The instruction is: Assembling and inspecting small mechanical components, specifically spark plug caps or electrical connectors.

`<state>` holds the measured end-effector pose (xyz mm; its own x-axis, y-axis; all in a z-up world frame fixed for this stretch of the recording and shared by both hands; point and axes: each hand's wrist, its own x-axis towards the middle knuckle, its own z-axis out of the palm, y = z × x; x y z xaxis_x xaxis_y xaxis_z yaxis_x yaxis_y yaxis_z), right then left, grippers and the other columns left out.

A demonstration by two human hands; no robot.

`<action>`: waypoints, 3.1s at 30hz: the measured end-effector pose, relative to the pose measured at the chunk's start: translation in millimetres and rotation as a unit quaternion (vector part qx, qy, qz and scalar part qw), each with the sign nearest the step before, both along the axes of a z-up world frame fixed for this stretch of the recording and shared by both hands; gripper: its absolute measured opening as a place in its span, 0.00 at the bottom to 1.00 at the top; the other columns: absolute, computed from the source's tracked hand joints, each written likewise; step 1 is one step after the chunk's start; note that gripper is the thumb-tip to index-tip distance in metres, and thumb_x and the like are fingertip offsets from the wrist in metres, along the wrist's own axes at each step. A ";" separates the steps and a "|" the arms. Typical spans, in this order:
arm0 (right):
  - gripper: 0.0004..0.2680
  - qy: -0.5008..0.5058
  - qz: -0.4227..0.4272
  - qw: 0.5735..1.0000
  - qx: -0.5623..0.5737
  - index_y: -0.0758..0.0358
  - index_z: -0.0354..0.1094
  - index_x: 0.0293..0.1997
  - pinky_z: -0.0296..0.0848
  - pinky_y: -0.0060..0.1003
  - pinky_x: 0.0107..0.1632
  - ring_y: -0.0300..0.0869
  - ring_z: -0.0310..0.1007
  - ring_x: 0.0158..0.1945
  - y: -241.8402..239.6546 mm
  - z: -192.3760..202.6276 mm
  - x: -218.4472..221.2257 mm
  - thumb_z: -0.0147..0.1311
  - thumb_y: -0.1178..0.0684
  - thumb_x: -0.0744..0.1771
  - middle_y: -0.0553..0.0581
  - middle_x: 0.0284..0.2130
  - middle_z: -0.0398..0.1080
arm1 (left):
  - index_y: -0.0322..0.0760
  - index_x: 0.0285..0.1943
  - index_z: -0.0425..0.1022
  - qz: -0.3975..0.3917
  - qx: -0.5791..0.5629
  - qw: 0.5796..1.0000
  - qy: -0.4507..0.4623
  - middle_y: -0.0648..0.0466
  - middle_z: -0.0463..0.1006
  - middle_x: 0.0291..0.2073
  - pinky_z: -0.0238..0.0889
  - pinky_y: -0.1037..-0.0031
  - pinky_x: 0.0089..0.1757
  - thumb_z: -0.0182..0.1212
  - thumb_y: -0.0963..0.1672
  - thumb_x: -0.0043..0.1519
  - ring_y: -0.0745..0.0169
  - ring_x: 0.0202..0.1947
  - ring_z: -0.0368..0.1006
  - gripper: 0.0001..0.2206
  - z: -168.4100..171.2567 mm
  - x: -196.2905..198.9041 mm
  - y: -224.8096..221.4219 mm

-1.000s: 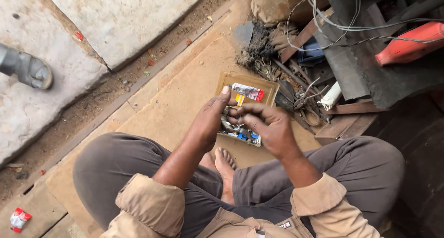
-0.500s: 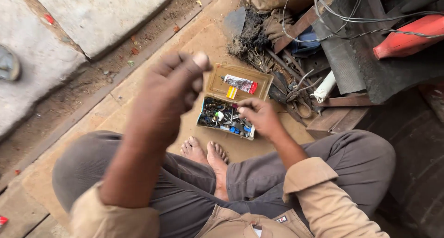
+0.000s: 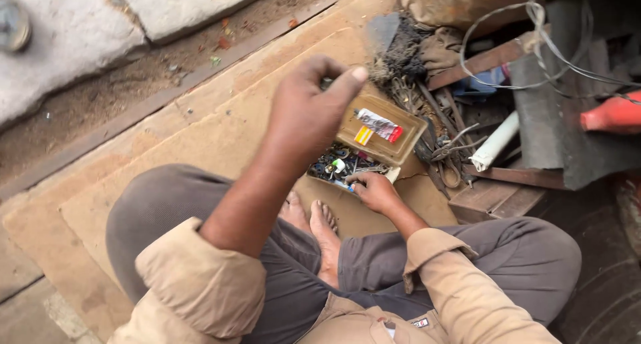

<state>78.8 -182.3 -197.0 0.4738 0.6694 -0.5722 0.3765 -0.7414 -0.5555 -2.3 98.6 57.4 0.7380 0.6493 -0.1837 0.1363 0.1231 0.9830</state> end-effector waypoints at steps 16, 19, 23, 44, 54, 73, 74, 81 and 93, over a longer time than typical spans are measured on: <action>0.22 -0.064 0.097 0.989 -0.087 0.38 0.66 0.66 0.70 0.50 0.57 0.58 0.72 0.54 5.2 -10.7 -13.2 0.46 0.59 0.65 0.65 0.49 0.74 | 0.35 0.40 0.79 -0.036 0.018 0.998 0.046 0.54 0.81 0.25 0.72 0.72 0.32 0.64 0.51 0.60 0.69 0.27 0.77 0.15 17.7 -4.5 -9.5; 0.26 -0.092 0.038 0.994 -0.052 0.42 0.56 0.73 0.71 0.51 0.56 0.60 0.72 0.53 -1.0 -18.3 -8.1 0.48 0.60 0.65 0.70 0.51 0.71 | 0.35 0.40 0.79 -0.027 0.058 0.997 0.049 0.55 0.81 0.26 0.72 0.73 0.34 0.66 0.51 0.60 0.70 0.29 0.78 0.15 11.0 -0.5 -10.9; 0.21 -0.077 -0.013 0.997 -0.015 0.46 0.67 0.66 0.74 0.46 0.48 0.55 0.77 0.42 3.2 -5.6 2.1 0.54 0.58 0.64 0.65 0.42 0.76 | 0.35 0.41 0.79 -0.019 0.043 0.997 0.067 0.55 0.81 0.26 0.71 0.73 0.34 0.66 0.50 0.59 0.69 0.28 0.77 0.14 6.2 5.7 -10.7; 0.09 -0.029 0.028 0.994 -0.100 0.48 0.79 0.45 0.72 0.44 0.58 0.52 0.75 0.53 20.6 1.7 -0.6 0.53 0.56 0.66 0.58 0.48 0.76 | 0.36 0.46 0.79 -0.034 0.053 0.992 0.111 0.54 0.81 0.28 0.72 0.71 0.36 0.64 0.50 0.60 0.68 0.30 0.77 0.15 1.3 12.3 -14.2; 0.18 -0.050 0.004 0.994 -0.094 0.41 0.65 0.67 0.69 0.47 0.60 0.54 0.71 0.58 32.4 24.6 -0.6 0.47 0.57 0.68 0.61 0.57 0.71 | 0.36 0.45 0.80 -0.029 0.070 0.991 0.111 0.53 0.81 0.29 0.72 0.70 0.36 0.65 0.50 0.59 0.66 0.31 0.77 0.15 -3.2 13.2 -14.1; 0.13 -0.055 -0.057 0.992 -0.096 0.49 0.68 0.60 0.72 0.47 0.60 0.49 0.81 0.50 83.5 47.3 3.5 0.49 0.52 0.68 0.59 0.45 0.79 | 0.37 0.45 0.80 -0.017 0.048 0.991 0.122 0.55 0.81 0.27 0.72 0.71 0.35 0.65 0.50 0.59 0.69 0.29 0.78 0.15 -2.6 17.4 -11.6; 0.15 -0.085 -0.015 0.992 -0.088 0.48 0.67 0.61 0.69 0.50 0.59 0.52 0.77 0.51 87.2 42.5 3.2 0.50 0.53 0.67 0.61 0.47 0.76 | 0.37 0.45 0.80 -0.015 0.052 0.991 0.124 0.55 0.81 0.27 0.72 0.71 0.35 0.65 0.50 0.59 0.68 0.29 0.77 0.15 -3.2 17.7 -11.2; 0.14 -0.110 0.038 0.992 -0.051 0.50 0.70 0.59 0.69 0.54 0.57 0.60 0.73 0.52 90.9 18.8 2.0 0.54 0.53 0.66 0.66 0.45 0.76 | 0.36 0.44 0.80 -0.002 0.045 0.992 0.120 0.55 0.81 0.26 0.72 0.71 0.35 0.65 0.50 0.58 0.67 0.29 0.77 0.14 -3.7 16.6 -8.8; 0.09 -0.158 0.111 0.976 -0.104 0.50 0.79 0.45 0.75 0.53 0.52 0.58 0.77 0.48 28.9 -65.0 4.1 0.60 0.51 0.62 0.62 0.44 0.77 | 0.36 0.48 0.79 -0.010 -0.029 0.986 0.164 0.42 0.81 0.27 0.72 0.63 0.34 0.65 0.50 0.58 0.56 0.27 0.76 0.16 -2.0 19.2 -10.2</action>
